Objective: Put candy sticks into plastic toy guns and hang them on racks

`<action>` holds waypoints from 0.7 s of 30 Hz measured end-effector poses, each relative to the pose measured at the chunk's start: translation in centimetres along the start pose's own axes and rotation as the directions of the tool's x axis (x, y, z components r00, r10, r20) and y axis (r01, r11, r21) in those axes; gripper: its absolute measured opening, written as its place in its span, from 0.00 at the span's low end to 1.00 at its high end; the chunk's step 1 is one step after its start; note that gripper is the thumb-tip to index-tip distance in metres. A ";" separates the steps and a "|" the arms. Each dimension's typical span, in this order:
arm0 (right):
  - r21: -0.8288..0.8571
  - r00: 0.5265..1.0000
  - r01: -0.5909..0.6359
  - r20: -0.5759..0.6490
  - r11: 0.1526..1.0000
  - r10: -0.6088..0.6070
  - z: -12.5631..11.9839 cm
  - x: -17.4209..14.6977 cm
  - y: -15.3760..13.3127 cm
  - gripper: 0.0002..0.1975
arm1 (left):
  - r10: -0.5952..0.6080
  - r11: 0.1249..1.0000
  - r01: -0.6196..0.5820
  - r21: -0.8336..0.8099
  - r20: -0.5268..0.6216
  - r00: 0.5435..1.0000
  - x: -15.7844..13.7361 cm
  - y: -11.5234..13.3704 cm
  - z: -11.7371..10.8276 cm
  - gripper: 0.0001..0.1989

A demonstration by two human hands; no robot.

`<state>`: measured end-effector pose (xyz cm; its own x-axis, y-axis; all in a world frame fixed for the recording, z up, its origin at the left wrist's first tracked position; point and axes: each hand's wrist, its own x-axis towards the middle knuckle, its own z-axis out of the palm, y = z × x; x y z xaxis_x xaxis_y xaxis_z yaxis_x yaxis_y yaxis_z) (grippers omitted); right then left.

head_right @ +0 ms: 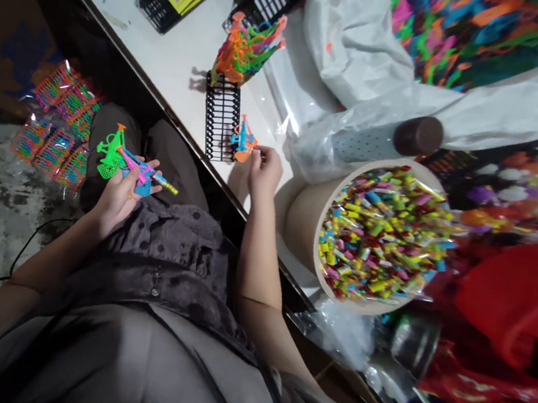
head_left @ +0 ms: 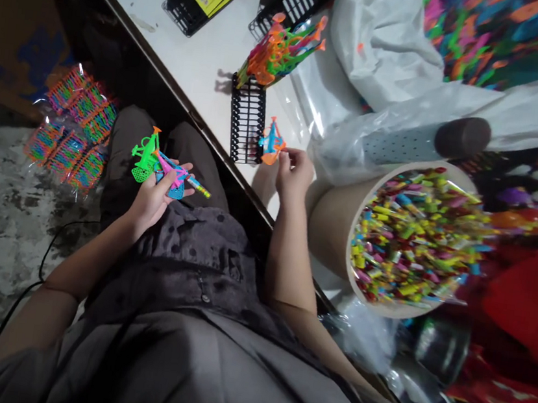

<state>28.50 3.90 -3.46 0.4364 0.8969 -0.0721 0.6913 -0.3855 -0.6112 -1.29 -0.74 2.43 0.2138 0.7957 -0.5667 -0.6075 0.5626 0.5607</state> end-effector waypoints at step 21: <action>0.408 0.824 0.490 0.072 0.770 -0.563 -1.1 -10.3 -11.8 0.12 | -0.005 0.955 -0.021 0.296 0.087 0.996 -1.8 0.4 2.3 0.27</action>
<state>16.45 -1.05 5.35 -0.0709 0.9711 0.2278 0.5111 0.2315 -0.8278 -0.16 -1.41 5.02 0.2829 0.8092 -0.5149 -0.3583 0.5871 0.7259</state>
